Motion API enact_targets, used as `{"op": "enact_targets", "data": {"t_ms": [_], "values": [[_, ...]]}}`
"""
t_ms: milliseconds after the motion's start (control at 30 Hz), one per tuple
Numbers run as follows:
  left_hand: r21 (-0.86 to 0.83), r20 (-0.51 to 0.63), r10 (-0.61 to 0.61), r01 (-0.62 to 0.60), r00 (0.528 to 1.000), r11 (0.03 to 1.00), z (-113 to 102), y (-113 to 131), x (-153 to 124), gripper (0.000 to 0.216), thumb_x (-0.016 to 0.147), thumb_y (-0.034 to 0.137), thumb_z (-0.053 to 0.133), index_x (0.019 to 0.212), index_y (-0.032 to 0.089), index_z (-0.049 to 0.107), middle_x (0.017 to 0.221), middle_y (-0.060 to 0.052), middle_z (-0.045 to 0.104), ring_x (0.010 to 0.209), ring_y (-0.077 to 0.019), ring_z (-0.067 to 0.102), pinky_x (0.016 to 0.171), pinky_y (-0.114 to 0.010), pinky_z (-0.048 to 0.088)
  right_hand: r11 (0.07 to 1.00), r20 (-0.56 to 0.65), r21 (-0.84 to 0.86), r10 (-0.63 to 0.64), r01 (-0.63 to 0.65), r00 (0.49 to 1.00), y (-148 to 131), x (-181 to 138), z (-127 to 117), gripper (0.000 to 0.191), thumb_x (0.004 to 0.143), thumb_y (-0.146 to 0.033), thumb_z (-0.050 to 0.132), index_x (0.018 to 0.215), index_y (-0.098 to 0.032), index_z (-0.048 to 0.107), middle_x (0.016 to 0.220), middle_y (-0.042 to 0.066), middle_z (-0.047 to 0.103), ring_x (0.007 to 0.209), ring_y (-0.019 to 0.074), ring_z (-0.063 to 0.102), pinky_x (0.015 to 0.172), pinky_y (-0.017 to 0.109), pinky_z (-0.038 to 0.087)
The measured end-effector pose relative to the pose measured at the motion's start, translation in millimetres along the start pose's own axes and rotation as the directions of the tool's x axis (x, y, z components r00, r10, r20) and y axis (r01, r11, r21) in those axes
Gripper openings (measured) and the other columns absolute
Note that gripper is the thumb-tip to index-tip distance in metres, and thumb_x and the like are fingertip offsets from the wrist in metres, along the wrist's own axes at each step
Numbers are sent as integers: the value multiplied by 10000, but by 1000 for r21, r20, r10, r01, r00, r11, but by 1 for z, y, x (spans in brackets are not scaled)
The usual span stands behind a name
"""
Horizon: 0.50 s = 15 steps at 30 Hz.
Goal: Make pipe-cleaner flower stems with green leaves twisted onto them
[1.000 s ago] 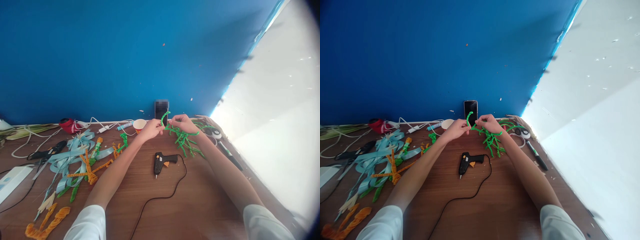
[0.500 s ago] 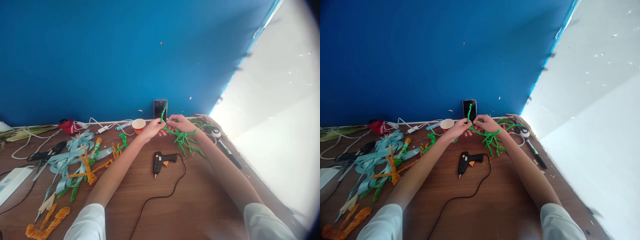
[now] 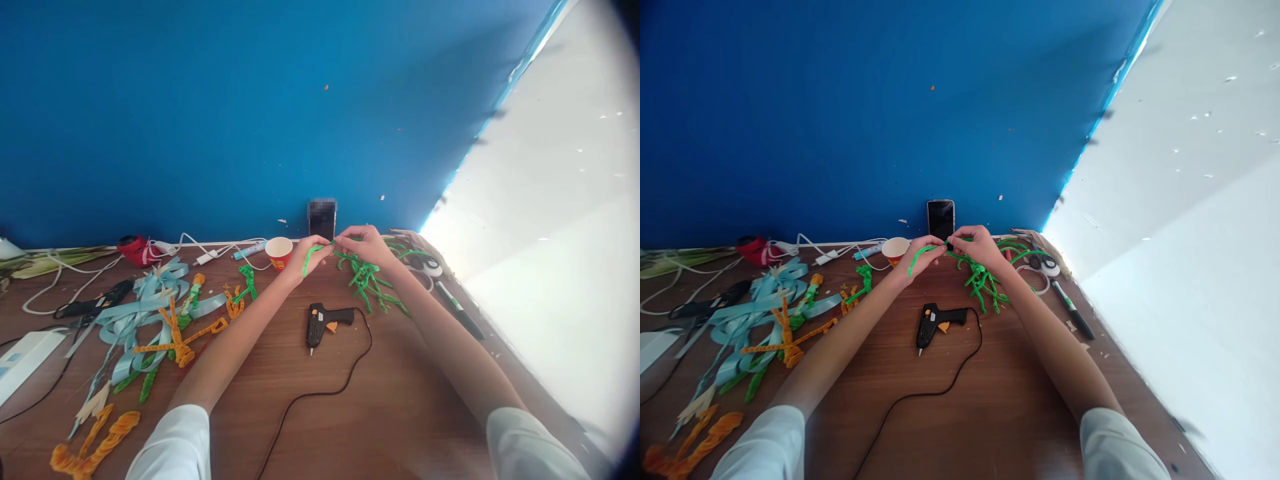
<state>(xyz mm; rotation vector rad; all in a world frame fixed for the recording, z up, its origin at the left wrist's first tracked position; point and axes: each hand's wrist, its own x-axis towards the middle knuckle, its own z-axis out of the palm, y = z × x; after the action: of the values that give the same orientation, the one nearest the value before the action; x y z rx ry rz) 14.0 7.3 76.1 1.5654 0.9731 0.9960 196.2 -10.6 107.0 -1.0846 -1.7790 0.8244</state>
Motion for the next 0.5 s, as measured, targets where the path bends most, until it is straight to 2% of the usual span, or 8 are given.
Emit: {"op": "enact_targets", "data": {"t_ms": [100, 200, 367, 433, 500], "values": [[77, 52, 30, -34, 998, 996, -1, -3, 0, 365, 739, 491, 656, 817, 135, 645, 724, -62, 683, 517, -95, 530, 515, -220, 403, 1000, -4, 0, 11, -11, 1000, -2, -1, 0, 357, 780, -509, 615, 763, -160, 688, 629, 40, 634, 583, 156, 562, 539, 279, 429], [236, 101, 51, -74, 994, 969, -5, -4, -2, 358, 759, 508, 622, 769, 151, 643, 697, -54, 686, 490, -101, 519, 493, -218, 382, 1000, 12, -19, 10, -10, 1000, -2, -2, 3, 344, 773, -497, 628, 738, -158, 673, 621, 39, 633, 573, 152, 562, 545, 277, 432], [497, 200, 135, -219, 971, 840, -12, -1, -8, 292, 790, 433, 608, 644, 180, 589, 606, -33, 656, 522, -126, 543, 526, -220, 345, 994, 83, -102, -21, 30, 996, 2, -3, 10, 303, 812, -448, 589, 733, -166, 667, 607, 27, 629, 561, 146, 557, 539, 266, 399], [519, 215, 126, -223, 968, 825, -13, 1, -10, 271, 766, 402, 638, 616, 186, 574, 568, -28, 632, 527, -139, 537, 544, -230, 333, 987, 115, -149, -39, 57, 993, 1, -4, 13, 299, 826, -433, 569, 731, -169, 671, 602, 22, 628, 536, 134, 532, 526, 261, 373], [443, 146, 84, -141, 986, 885, -13, 1, -11, 244, 715, 364, 689, 591, 191, 570, 531, -26, 599, 552, -159, 540, 564, -238, 331, 980, 126, -181, -55, 78, 991, -2, -5, 15, 303, 826, -435, 566, 727, -171, 676, 598, 20, 630, 515, 127, 508, 513, 260, 351]]}}
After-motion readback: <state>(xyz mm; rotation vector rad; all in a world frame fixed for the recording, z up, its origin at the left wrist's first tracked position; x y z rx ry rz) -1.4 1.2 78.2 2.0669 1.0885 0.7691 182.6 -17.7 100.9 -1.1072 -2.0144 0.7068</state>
